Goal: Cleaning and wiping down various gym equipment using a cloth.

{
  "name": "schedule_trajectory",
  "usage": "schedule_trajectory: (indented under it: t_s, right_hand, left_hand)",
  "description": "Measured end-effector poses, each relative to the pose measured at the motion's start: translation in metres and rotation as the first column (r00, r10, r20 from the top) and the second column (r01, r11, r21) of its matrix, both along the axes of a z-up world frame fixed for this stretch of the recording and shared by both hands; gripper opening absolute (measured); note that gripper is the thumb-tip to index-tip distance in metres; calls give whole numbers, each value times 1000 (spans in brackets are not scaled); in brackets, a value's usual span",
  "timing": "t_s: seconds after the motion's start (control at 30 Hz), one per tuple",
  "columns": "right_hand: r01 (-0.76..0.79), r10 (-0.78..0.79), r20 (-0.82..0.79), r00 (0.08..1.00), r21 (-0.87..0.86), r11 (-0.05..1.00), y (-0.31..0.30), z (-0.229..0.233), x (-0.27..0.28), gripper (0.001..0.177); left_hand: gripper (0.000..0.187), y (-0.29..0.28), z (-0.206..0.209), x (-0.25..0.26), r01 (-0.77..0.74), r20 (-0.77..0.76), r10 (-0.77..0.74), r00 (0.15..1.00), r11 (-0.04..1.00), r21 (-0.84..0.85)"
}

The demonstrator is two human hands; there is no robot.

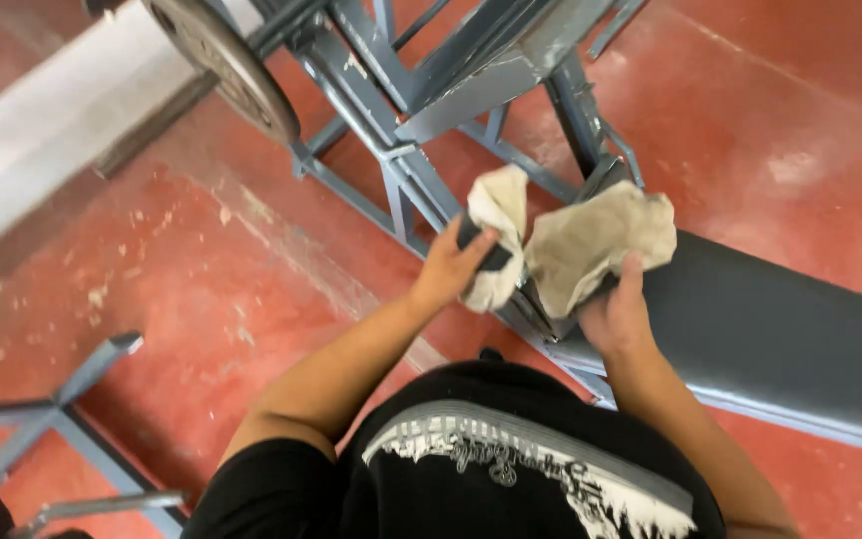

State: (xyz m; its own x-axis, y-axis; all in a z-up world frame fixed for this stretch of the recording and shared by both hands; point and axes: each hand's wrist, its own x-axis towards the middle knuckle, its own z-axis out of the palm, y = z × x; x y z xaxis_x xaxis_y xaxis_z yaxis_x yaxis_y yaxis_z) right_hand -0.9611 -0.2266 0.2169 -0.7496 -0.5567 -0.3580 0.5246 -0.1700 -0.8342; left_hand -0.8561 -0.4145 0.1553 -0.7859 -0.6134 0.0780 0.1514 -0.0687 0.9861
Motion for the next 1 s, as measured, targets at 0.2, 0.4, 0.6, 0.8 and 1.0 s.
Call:
schedule_trajectory:
  t_s: [0.2,0.4,0.6,0.8,1.0]
  right_hand:
    - [-134,155,269,951,-94,987,-94,20,-41,78]
    - [-388,418,190,888,-177,905,-208,42,-30,72]
    - [-469,516,114,849,-285,836,-325,16,30,66]
    - [-139,-26,-978,-206,3,990,-507,-42,114,34]
    - [21,231,-702,-674,294,956,-573,-76,127,68]
  left_hand:
    - [24,-79,14,-15,-436,-113,428,897,898,-62]
    - [49,-207,71,87,-705,-242,733,635,424,-568]
    - [67,-392,38,185,27,44,811,583,35,-999]
    - [88,-474,0,207,520,629,672,391,403,-753]
    - [66,-489,-1,215,506,657,591,469,430,-748]
